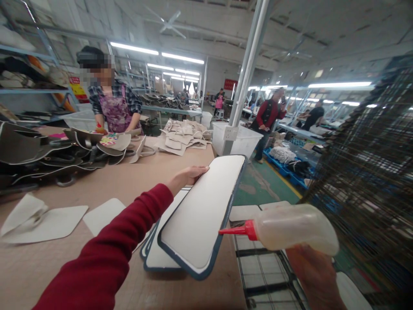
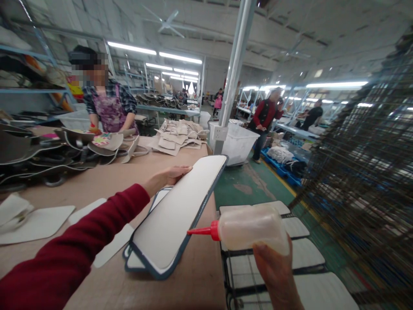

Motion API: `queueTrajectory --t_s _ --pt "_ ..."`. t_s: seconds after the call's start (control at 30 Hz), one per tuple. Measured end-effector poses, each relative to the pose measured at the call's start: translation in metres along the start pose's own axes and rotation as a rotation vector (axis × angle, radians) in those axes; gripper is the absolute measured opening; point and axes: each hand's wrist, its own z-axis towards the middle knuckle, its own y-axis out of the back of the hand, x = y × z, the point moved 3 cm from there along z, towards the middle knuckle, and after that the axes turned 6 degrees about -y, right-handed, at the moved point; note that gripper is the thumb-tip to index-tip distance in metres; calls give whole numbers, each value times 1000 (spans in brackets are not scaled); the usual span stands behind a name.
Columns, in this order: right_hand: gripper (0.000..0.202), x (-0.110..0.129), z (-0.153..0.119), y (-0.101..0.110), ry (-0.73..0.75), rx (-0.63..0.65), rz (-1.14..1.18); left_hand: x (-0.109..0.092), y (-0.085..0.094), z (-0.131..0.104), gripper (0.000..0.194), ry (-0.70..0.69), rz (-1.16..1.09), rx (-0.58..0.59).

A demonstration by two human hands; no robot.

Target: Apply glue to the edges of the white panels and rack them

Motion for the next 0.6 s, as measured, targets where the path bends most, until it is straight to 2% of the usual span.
queueTrajectory --t_s 0.1,0.17,0.27,0.4,0.5,0.6 --pt "58 0 -2 -6 -48 -27 43 0 3 2 12 6 -3 -6" --pt "52 2 0 -10 -53 -2 78 -1 7 3 9 7 -6 -13" --pt "41 2 7 -7 -58 32 86 -2 12 5 6 -2 -13 -31" --pt "39 -3 9 -3 -112 59 69 -4 19 9 4 -4 -25 -58" --pt "40 2 5 -11 -85 16 84 -3 24 10 6 3 -31 -75" --pt "40 9 3 -24 -57 71 99 -3 27 12 9 6 -33 -99"
